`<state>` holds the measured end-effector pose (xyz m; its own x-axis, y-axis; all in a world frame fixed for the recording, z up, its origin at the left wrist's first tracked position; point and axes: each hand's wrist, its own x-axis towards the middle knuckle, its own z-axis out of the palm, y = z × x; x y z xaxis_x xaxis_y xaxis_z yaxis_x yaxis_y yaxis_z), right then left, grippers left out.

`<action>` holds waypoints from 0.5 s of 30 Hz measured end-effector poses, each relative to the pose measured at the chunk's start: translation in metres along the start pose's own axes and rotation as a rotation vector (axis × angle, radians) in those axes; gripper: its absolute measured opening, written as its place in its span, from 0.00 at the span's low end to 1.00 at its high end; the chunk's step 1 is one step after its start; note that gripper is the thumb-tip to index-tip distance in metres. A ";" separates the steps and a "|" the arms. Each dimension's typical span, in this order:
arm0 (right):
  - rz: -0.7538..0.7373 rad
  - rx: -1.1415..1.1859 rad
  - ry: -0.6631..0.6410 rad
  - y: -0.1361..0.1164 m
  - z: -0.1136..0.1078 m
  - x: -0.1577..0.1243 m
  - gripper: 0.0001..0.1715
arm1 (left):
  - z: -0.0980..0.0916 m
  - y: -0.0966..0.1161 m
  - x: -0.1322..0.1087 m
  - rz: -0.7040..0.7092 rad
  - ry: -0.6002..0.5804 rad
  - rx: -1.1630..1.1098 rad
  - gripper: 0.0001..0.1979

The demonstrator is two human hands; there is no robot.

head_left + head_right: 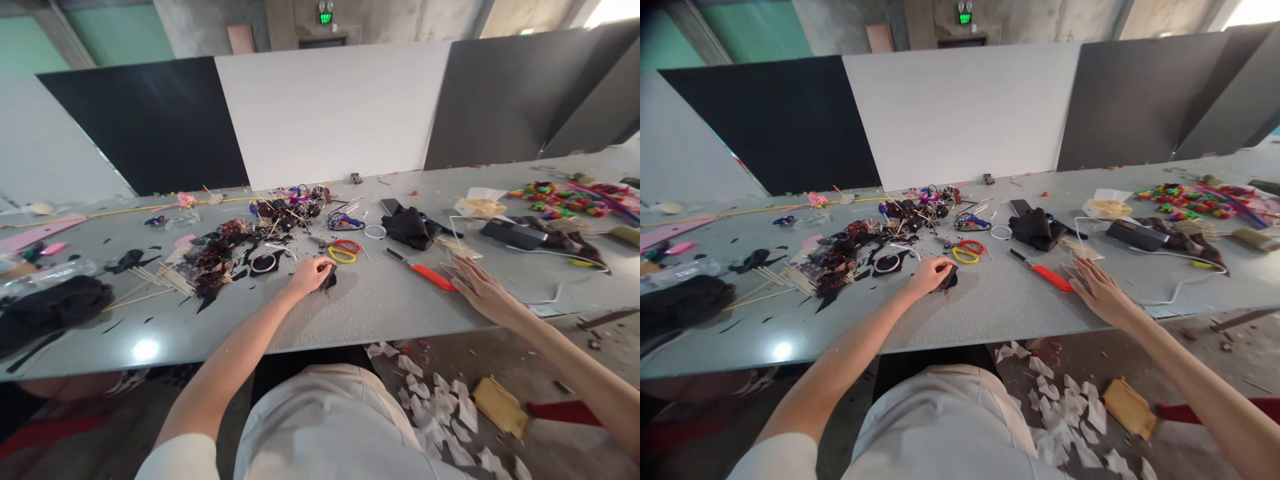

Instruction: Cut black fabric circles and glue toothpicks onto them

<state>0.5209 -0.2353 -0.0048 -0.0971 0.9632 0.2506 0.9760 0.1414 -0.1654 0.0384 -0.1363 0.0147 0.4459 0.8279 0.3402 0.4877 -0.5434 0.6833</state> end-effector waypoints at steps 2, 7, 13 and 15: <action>-0.040 -0.016 -0.080 0.002 0.002 0.004 0.39 | 0.000 -0.001 0.000 0.011 0.006 0.001 0.14; -0.016 0.021 -0.196 0.008 0.004 0.002 0.40 | 0.000 -0.005 0.001 0.041 0.023 0.000 0.13; -0.044 -0.024 -0.171 -0.002 0.000 -0.027 0.41 | 0.002 -0.006 0.001 0.046 0.021 -0.003 0.13; 0.037 -0.053 -0.142 -0.009 -0.001 -0.033 0.40 | 0.002 -0.006 0.001 0.046 0.021 0.000 0.12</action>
<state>0.5158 -0.2685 -0.0108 -0.0842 0.9906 0.1077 0.9879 0.0971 -0.1209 0.0373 -0.1326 0.0093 0.4522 0.8047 0.3847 0.4666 -0.5810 0.6669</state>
